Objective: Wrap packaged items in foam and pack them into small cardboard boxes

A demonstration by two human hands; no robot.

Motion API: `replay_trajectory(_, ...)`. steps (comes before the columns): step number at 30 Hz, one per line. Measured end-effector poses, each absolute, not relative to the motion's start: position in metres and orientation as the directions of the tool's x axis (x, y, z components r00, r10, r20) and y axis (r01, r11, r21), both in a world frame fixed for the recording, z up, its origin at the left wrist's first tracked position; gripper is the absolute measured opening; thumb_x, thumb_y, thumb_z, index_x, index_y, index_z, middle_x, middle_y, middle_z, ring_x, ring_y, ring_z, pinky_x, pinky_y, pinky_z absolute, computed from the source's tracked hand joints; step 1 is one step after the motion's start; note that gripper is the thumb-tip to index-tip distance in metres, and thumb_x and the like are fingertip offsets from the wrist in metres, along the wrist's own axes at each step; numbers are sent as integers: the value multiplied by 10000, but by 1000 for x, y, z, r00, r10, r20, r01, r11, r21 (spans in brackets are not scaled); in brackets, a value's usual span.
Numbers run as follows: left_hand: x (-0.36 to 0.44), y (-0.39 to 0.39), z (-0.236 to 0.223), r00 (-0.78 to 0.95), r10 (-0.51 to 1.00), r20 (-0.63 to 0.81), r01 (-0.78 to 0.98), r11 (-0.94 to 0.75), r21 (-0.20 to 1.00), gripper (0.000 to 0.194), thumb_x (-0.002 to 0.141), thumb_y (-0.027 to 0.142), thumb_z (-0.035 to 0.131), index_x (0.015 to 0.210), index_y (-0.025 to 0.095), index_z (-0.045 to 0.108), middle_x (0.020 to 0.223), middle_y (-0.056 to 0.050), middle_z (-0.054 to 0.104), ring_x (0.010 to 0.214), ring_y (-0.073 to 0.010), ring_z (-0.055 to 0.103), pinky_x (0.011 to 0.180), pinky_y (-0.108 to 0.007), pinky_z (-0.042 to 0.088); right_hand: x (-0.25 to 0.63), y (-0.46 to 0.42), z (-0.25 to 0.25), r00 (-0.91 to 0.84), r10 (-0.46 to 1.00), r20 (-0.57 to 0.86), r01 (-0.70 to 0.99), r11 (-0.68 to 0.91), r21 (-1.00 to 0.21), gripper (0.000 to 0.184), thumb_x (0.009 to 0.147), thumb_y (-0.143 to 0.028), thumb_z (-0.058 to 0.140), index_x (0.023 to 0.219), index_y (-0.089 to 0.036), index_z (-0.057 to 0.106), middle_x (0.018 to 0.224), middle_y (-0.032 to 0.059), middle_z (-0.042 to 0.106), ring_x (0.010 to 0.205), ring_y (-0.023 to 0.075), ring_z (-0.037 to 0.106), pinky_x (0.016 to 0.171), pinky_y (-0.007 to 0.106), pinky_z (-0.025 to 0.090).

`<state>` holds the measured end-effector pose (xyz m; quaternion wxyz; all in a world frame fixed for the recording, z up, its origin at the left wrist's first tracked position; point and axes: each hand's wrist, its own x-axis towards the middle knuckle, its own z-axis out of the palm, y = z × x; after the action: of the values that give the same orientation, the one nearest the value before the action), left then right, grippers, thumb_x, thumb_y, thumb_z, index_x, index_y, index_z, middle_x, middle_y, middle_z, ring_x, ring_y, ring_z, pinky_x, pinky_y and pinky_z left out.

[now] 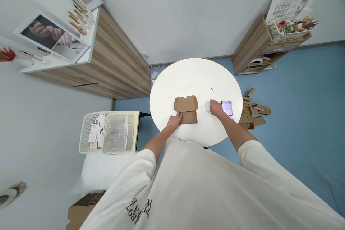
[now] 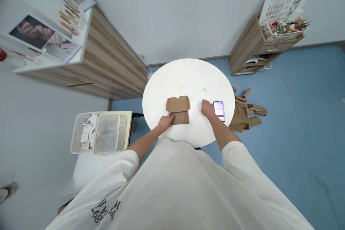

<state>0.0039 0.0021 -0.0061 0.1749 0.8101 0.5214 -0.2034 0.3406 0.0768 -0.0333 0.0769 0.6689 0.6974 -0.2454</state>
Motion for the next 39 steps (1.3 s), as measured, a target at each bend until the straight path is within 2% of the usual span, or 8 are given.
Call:
replay_trajectory(6, 7, 1, -7, 342, 779, -526, 931, -357, 77, 709, 814, 252, 764, 1409, 255, 378, 1570, -196, 291, 945, -270, 700, 869, -413, 475, 341, 68, -35, -176, 892, -416, 977, 106, -186, 468, 877, -145, 492, 1344, -148, 476, 1397, 198, 525, 1329, 332, 412, 1088, 469, 303)
replay_trajectory(15, 9, 0, -4, 333, 780, -530, 933, -355, 62, 688, 821, 267, 760, 1396, 263, 383, 1562, -184, 318, 948, -258, 698, 873, -403, 480, 341, 59, -18, -159, 847, -508, 984, 96, -148, 333, 899, -263, 576, 1203, -195, 456, 1174, 138, 639, 1136, 313, 542, 947, 421, 356)
replay_trajectory(19, 6, 1, -3, 354, 782, -514, 929, -356, 97, 739, 810, 310, 780, 1419, 262, 364, 1545, -186, 337, 977, -270, 694, 892, -405, 475, 340, 51, -11, -115, 863, -492, 987, 42, -157, 242, 935, -236, 517, 1171, -206, 470, 1123, 135, 660, 1092, 314, 561, 914, 419, 364)
replay_trajectory(22, 2, 0, -2, 371, 792, -484, 927, -350, 138, 789, 814, 360, 781, 1455, 277, 329, 1538, -181, 354, 1006, -286, 687, 912, -408, 469, 339, 41, -6, -76, 871, -486, 979, -28, -203, 220, 939, -202, 480, 1158, -217, 498, 1069, 131, 677, 1047, 312, 582, 896, 419, 378)
replay_trajectory(27, -8, 0, 0, 392, 796, -461, 919, -316, 235, 834, 813, 390, 773, 1491, 292, 297, 1557, -171, 344, 1023, -307, 683, 932, -417, 471, 338, 21, 6, 27, 887, -461, 937, -184, -298, 224, 902, -233, 538, 1126, -235, 531, 1003, 101, 683, 963, 295, 617, 825, 385, 428)
replay_trajectory(32, -17, 0, -2, 422, 798, -429, 898, -304, 318, 801, 820, 406, 758, 1480, 298, 317, 1555, -143, 356, 1077, -318, 665, 949, -415, 473, 320, 14, 23, 156, 919, -361, 794, -334, -508, 218, 869, -305, 569, 1080, -257, 538, 1072, 52, 677, 987, 241, 628, 808, 338, 469)
replay_trajectory(36, -22, -2, -7, 443, 805, -394, 880, -306, 364, 786, 818, 398, 761, 1464, 292, 327, 1566, -138, 345, 1118, -322, 650, 947, -409, 474, 278, 13, 33, 209, 928, -309, 695, -364, -621, 231, 852, -355, 567, 1057, -254, 540, 1094, 40, 676, 1020, 214, 620, 844, 324, 485)
replay_trajectory(39, -25, -3, -10, 449, 809, -380, 874, -309, 375, 802, 821, 378, 759, 1473, 276, 305, 1580, -149, 330, 1144, -319, 642, 945, -399, 471, 239, 8, 31, 168, 928, -333, 717, -347, -604, 207, 867, -335, 559, 1060, -261, 543, 1089, 29, 678, 987, 211, 625, 840, 324, 482)
